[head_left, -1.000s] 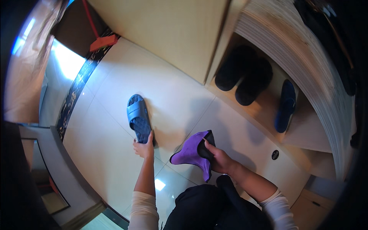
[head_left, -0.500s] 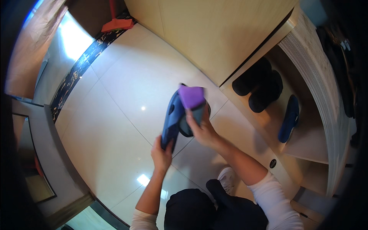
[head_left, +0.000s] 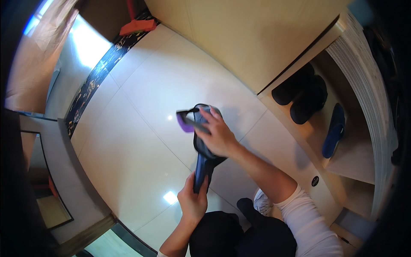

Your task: The person kneels and wipes several pairs of slippers and slides with a purple cloth, then wipes a small side table and a kettle. The person handles each item one at a time, turning them over to wipe different surfaces, and places them back on the floor or table.

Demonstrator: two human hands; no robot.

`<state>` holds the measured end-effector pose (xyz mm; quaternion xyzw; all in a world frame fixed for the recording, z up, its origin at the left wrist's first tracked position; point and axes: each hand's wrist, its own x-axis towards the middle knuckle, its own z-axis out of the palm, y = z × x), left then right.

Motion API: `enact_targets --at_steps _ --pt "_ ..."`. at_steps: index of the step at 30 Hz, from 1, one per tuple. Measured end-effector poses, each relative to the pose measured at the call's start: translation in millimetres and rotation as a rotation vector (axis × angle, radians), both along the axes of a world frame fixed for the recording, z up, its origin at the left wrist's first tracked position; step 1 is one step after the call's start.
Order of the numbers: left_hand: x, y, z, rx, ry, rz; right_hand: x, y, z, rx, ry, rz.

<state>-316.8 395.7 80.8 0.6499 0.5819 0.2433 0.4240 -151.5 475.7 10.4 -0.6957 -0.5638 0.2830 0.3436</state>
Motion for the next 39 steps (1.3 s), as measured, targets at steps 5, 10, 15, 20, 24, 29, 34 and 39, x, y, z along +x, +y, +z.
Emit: enact_targets --at_steps 5,10,15,20,24,29,34,39 --pt "7 11 0 -0.012 -0.054 0.051 -8 -6 8 0.727 -0.379 -0.062" --pt "12 16 4 -0.06 -0.001 -0.017 -21 -41 51 0.33 0.065 -0.023" --pt "21 -1 20 -0.044 -0.057 0.033 10 -13 34 0.092 0.346 -0.265" --pt "21 -4 21 -0.016 -0.162 0.17 11 0 14 -0.302 0.737 -0.424" --pt "21 0 16 0.085 -0.089 0.248 -1 -6 18 -0.27 1.162 -0.572" --pt "22 19 12 -0.042 -0.465 0.448 -43 -42 28 -0.154 1.29 -0.422" --pt "14 39 13 -0.211 -0.829 0.524 -27 -56 46 -0.054 1.75 -0.545" --pt "16 39 14 -0.219 -0.799 0.497 4 -68 90 -0.008 0.807 -0.092"
